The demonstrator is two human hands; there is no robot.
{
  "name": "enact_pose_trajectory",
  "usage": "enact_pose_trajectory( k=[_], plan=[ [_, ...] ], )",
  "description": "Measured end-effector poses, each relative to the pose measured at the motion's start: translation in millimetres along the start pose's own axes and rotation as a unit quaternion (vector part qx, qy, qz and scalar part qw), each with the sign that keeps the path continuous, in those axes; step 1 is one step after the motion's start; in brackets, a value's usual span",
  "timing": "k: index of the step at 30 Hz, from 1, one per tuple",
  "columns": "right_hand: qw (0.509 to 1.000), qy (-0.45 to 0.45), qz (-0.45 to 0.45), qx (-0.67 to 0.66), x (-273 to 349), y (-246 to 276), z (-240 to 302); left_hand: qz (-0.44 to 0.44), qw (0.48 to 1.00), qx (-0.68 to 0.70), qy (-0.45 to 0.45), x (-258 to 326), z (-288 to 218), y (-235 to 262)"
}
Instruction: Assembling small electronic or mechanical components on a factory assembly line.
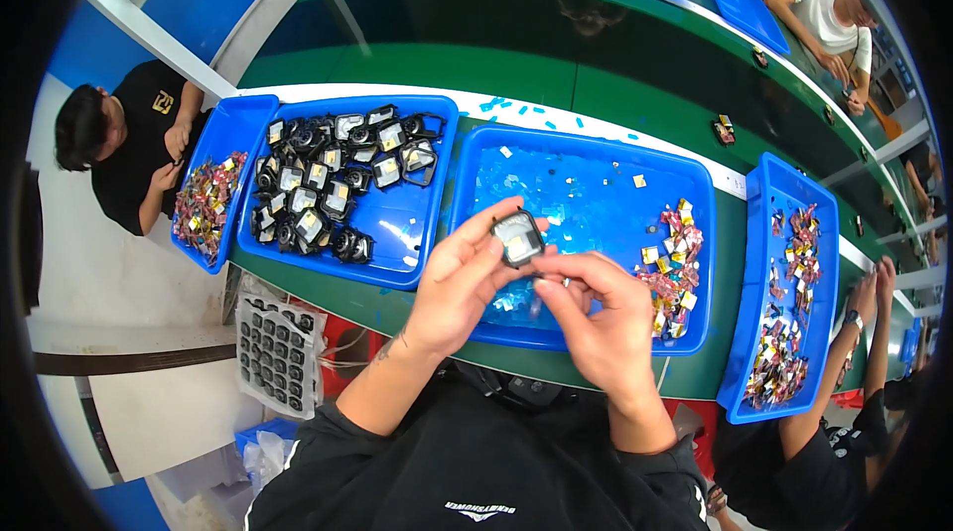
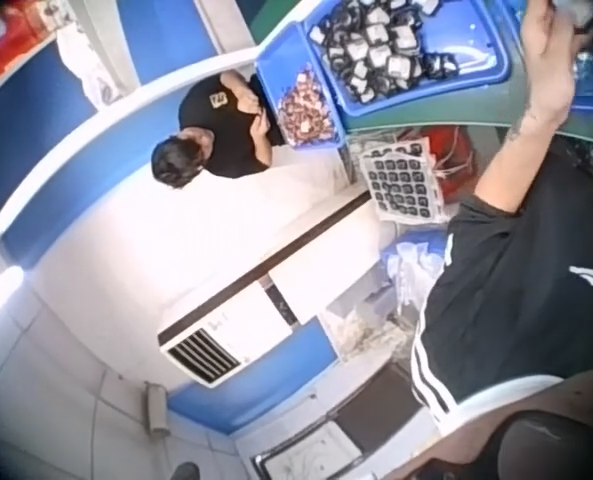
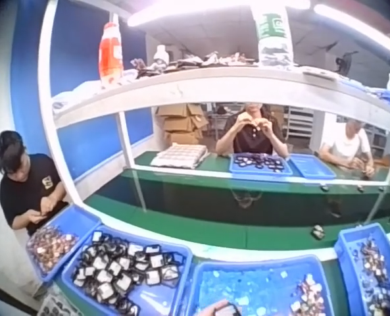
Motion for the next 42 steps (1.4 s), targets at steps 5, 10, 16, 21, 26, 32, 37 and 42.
enact_pose_trajectory(
  k=[5, 10, 16, 21, 26, 32, 37, 42],
  plan=[
    [0.993, 0.029, -0.012, 0.11, -8.0, -3.8, 10.1, 0.022, 0.998, -0.048, 0.017, 12.7, 4.8, -12.6],
    [0.996, 0.049, -0.075, 0.024, -9.7, 14.4, 16.0, 0.0, 1.0, 0.004, -0.007, 6.8, -0.3, -9.7],
    [0.985, -0.046, 0.086, -0.144, -1.9, 7.8, -20.8, -0.067, 0.998, -0.004, 0.01, -1.6, 7.1, 1.9],
    [0.985, -0.056, 0.038, -0.162, 4.3, 4.1, -26.4, -0.073, 0.997, -0.009, -0.02, -14.5, 21.9, -5.6],
    [0.995, -0.055, -0.034, -0.071, 7.5, 13.7, -32.3, -0.048, 0.995, -0.083, -0.03, -14.7, 21.6, -15.6],
    [0.988, 0.093, -0.035, 0.121, -0.1, 26.2, -13.4, 0.034, 0.981, -0.188, 0.017, -15.6, -0.9, -16.1],
    [0.966, 0.166, -0.039, 0.195, -5.5, 33.5, 6.8, 0.085, 0.974, -0.198, 0.068, -21.2, -11.2, -22.3],
    [0.993, 0.086, -0.05, 0.064, 1.6, 40.1, -8.3, 0.103, 0.987, -0.003, 0.12, -23.8, 4.9, -11.2]
  ],
)
Point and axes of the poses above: each hand's wrist, its own x-axis away from the middle knuckle, its own y-axis out of the back of the hand, z = x × y, the point moved 5 cm from there along -x, towards the middle knuckle, and after that the axes turned 9 degrees about y, right-handed, at the moved point
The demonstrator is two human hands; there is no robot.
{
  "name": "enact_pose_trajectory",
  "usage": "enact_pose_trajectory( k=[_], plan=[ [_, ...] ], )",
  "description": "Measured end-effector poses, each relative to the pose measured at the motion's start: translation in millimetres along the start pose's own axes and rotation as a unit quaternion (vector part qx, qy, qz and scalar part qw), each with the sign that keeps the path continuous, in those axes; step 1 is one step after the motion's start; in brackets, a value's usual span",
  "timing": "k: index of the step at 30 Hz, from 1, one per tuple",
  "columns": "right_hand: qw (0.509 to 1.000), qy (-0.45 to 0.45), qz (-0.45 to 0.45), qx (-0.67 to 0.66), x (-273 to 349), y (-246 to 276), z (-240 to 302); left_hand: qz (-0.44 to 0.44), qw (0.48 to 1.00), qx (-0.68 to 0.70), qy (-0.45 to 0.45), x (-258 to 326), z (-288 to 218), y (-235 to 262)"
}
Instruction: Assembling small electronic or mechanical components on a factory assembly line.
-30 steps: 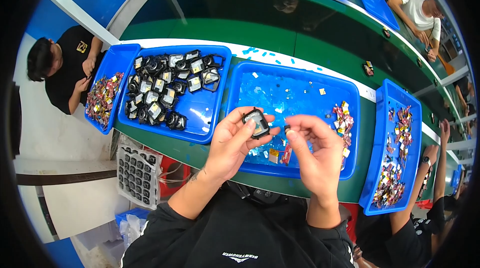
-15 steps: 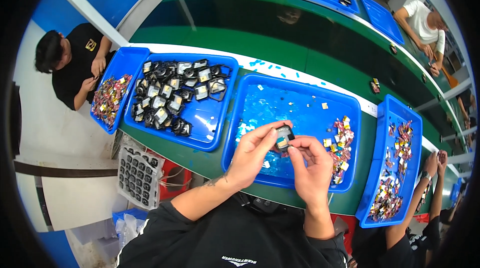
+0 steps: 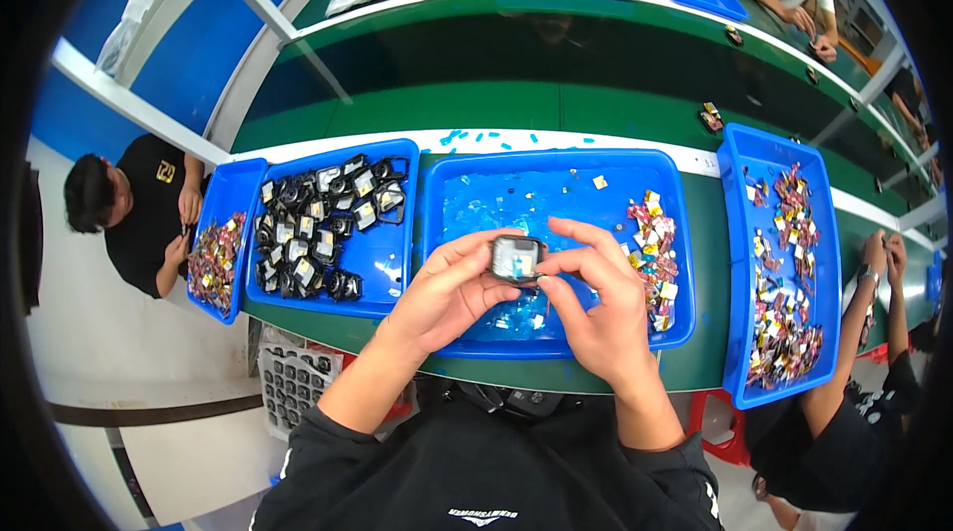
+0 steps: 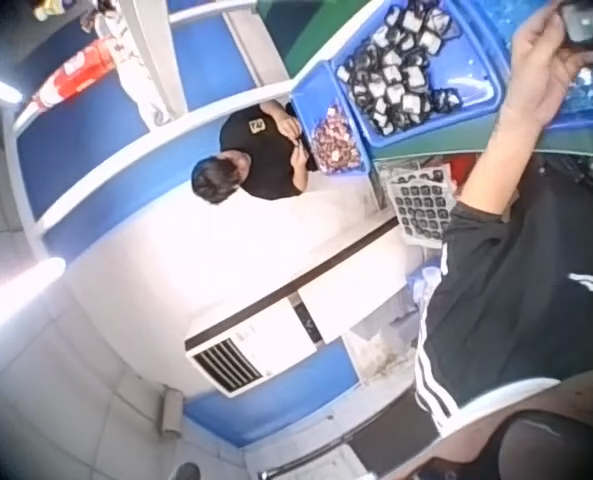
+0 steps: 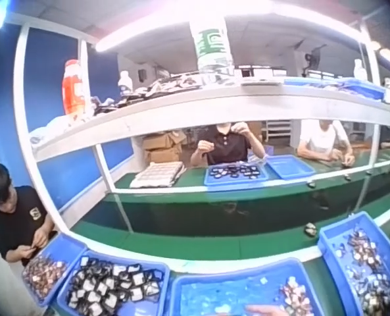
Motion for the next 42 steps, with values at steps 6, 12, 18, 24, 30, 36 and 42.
enact_pose_trajectory(
  k=[6, 12, 18, 24, 30, 36, 42],
  plan=[
    [0.971, -0.014, -0.07, -0.229, 13.9, 22.6, -8.3, 0.052, 0.983, 0.174, 0.01, 0.1, 7.8, 3.1],
    [0.965, -0.024, -0.14, -0.219, 31.1, 45.6, -20.9, 0.005, 0.933, -0.305, -0.192, 9.5, -38.8, -26.1],
    [0.971, -0.025, -0.139, -0.192, 41.2, 59.2, -14.8, -0.041, 0.435, -0.859, -0.268, 7.9, -60.9, -38.0],
    [0.915, -0.088, -0.068, -0.388, 43.3, 39.4, -17.3, -0.048, 0.914, -0.352, -0.196, 12.4, -62.3, -22.6],
    [0.898, -0.161, -0.015, -0.409, 34.4, -8.9, -18.3, -0.052, 0.97, -0.142, -0.191, 15.2, 18.0, -32.8],
    [0.986, -0.096, 0.007, -0.137, 25.3, -6.8, -11.4, -0.13, 0.978, -0.053, -0.156, 18.0, 34.9, -23.7],
    [0.997, -0.055, -0.009, -0.055, 29.0, -9.7, -1.1, -0.195, 0.934, -0.277, -0.115, 32.0, 22.0, -44.1]
  ],
)
Point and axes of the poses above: each hand's wrist, its own x-axis away from the middle knuckle, its own y-axis out of the back of the hand, z = x × y, the point moved 5 cm from there along -x, towards the middle knuckle, and after that the axes turned 9 degrees about y, right-handed, at the moved point
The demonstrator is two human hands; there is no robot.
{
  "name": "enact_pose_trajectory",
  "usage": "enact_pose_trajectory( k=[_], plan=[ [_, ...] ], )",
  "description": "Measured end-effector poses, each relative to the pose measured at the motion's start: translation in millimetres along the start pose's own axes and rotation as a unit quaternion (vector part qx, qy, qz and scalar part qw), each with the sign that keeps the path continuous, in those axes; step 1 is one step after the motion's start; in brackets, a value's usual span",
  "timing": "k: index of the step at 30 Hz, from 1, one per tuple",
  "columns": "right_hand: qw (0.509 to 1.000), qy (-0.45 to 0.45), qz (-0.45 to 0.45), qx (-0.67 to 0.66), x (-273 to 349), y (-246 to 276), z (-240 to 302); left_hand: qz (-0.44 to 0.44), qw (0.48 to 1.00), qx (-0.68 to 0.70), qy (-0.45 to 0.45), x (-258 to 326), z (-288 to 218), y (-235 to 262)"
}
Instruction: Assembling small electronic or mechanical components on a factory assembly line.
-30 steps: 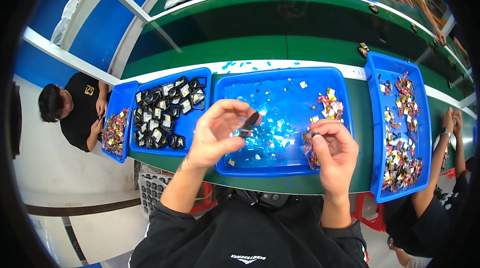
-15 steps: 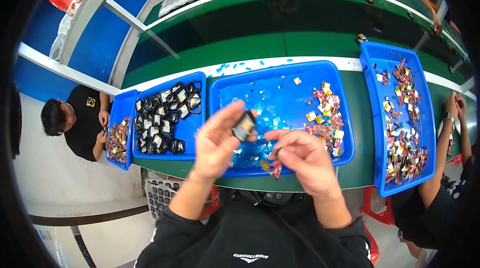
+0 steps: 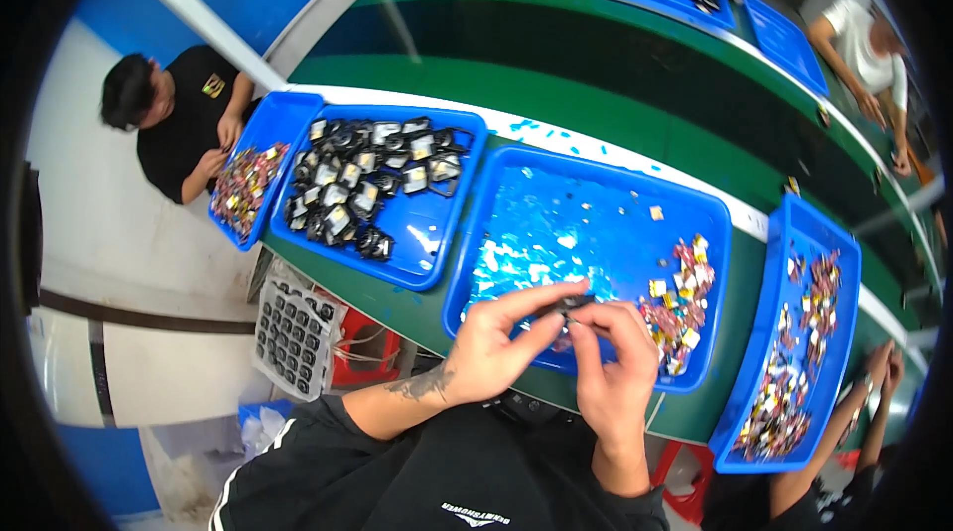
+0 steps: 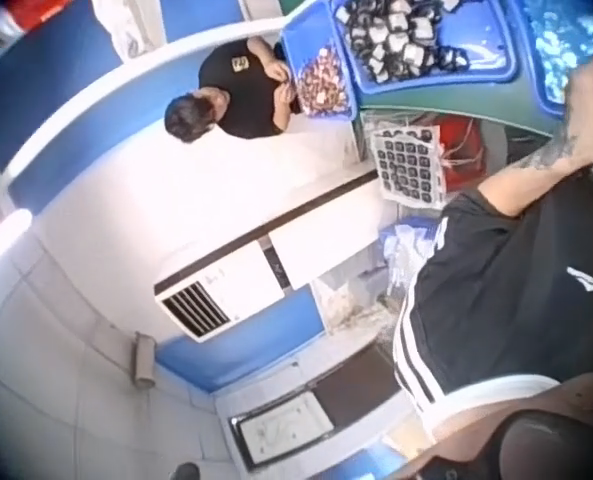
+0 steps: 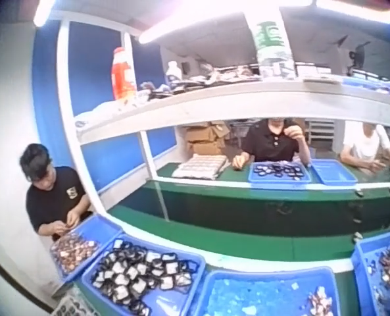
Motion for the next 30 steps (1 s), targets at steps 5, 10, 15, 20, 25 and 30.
enact_pose_trajectory(
  k=[5, 10, 15, 20, 25, 30],
  plan=[
    [0.993, 0.066, 0.041, 0.091, -6.1, 2.4, 12.0, 0.004, 0.998, 0.005, -0.055, 7.2, 5.4, 3.0],
    [0.997, -0.045, -0.057, -0.04, -8.9, 1.7, 10.7, 0.03, 0.945, 0.323, 0.048, -8.0, 28.1, 10.2],
    [0.997, -0.043, 0.001, 0.062, -15.1, -4.1, 12.3, -0.015, 0.959, 0.281, 0.042, -5.5, 28.8, 14.7],
    [0.984, 0.045, 0.014, 0.171, -21.1, -11.0, 30.4, 0.016, 0.979, 0.203, 0.0, -3.1, 18.5, 9.8],
    [0.981, 0.061, 0.034, 0.179, -22.9, -13.2, 30.5, 0.024, 0.986, 0.164, -0.003, -1.9, 20.3, 12.8],
    [0.988, 0.054, 0.029, 0.145, -21.9, -12.9, 24.1, 0.017, 0.987, 0.158, 0.007, -1.9, 22.4, 13.8]
  ],
)
Point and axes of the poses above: each hand's wrist, its own x-axis away from the middle knuckle, its own y-axis out of the back of the hand, z = x × y, the point moved 5 cm from there along -x, towards the middle knuckle, and after that the axes turned 9 degrees about y, right-handed, at the moved point
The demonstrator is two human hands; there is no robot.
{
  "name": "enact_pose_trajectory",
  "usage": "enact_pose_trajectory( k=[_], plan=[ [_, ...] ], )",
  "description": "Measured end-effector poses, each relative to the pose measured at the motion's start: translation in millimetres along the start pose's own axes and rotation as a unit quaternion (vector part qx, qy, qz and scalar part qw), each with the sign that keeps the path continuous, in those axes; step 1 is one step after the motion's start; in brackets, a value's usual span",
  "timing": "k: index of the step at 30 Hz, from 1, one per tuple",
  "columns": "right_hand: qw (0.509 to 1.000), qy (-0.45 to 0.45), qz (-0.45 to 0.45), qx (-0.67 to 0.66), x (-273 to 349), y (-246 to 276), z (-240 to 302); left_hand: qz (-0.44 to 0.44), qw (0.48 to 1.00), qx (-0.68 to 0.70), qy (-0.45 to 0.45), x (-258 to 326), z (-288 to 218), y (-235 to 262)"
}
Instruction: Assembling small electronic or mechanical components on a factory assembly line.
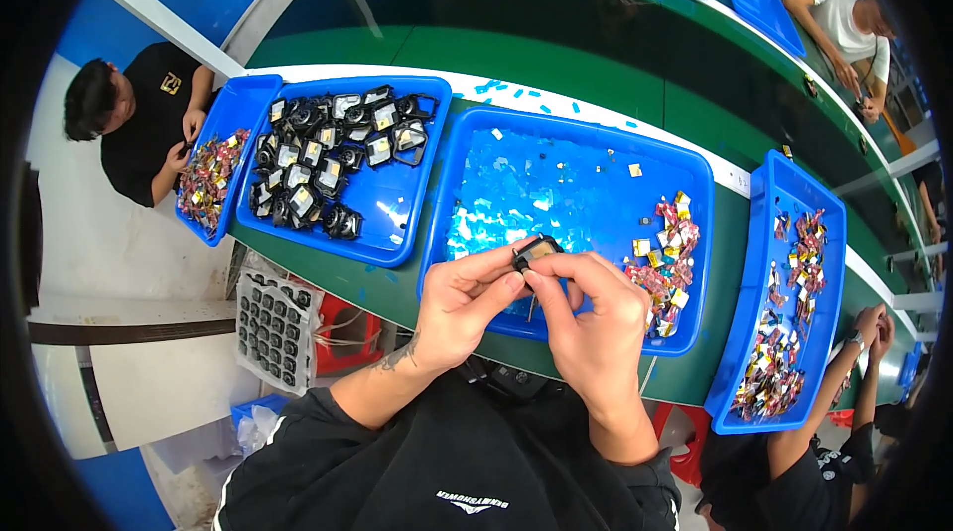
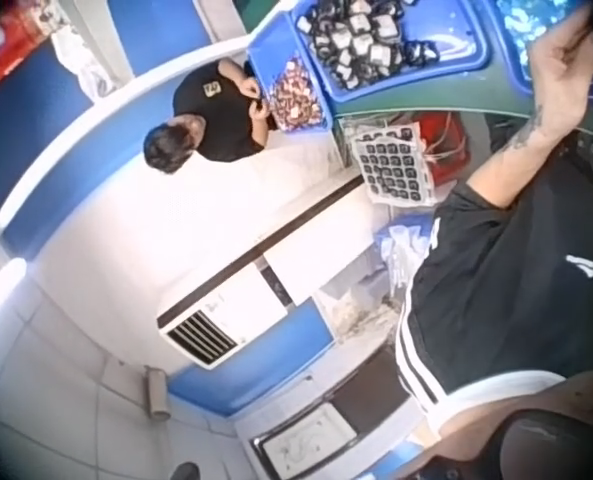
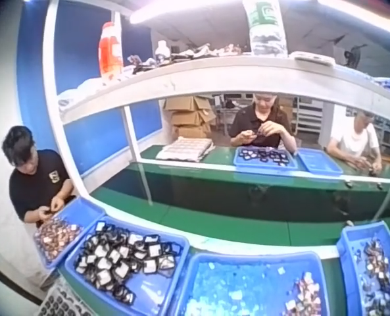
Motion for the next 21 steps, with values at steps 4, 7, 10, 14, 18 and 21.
enact_pose_trajectory(
  k=[4, 7, 10, 14, 18, 21],
  plan=[
    [0.999, -0.034, 0.013, 0.0, 0.2, 0.5, -2.1, 0.0, 1.0, -0.006, -0.01, 0.8, -0.2, 0.0],
    [0.998, -0.053, 0.011, -0.012, -0.5, -1.2, -4.4, -0.001, 1.0, -0.006, -0.009, 0.4, 1.0, 1.9],
    [1.0, -0.01, 0.004, -0.007, -0.9, -2.1, -4.3, 0.005, 1.0, -0.005, -0.009, -0.6, 1.6, 3.5],
    [0.999, -0.032, 0.014, -0.011, -1.2, -1.8, -5.7, 0.001, 1.0, -0.012, -0.009, -0.6, 3.3, 4.3],
    [1.0, 0.009, 0.007, -0.017, -2.8, -4.3, -4.9, 0.016, 0.999, -0.04, -0.008, 1.4, 5.1, 7.9],
    [0.999, -0.028, 0.018, 0.021, -0.1, -1.1, -5.5, 0.018, 0.999, -0.031, -0.011, 3.3, 4.3, 9.8]
  ],
)
Point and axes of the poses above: each hand's wrist, its own x-axis away from the middle knuckle, its own y-axis out of the back of the hand, z = x × y, the point moved 5 cm from there along -x, towards the middle knuckle, and after that the axes turned 9 degrees about y, right-handed, at the moved point
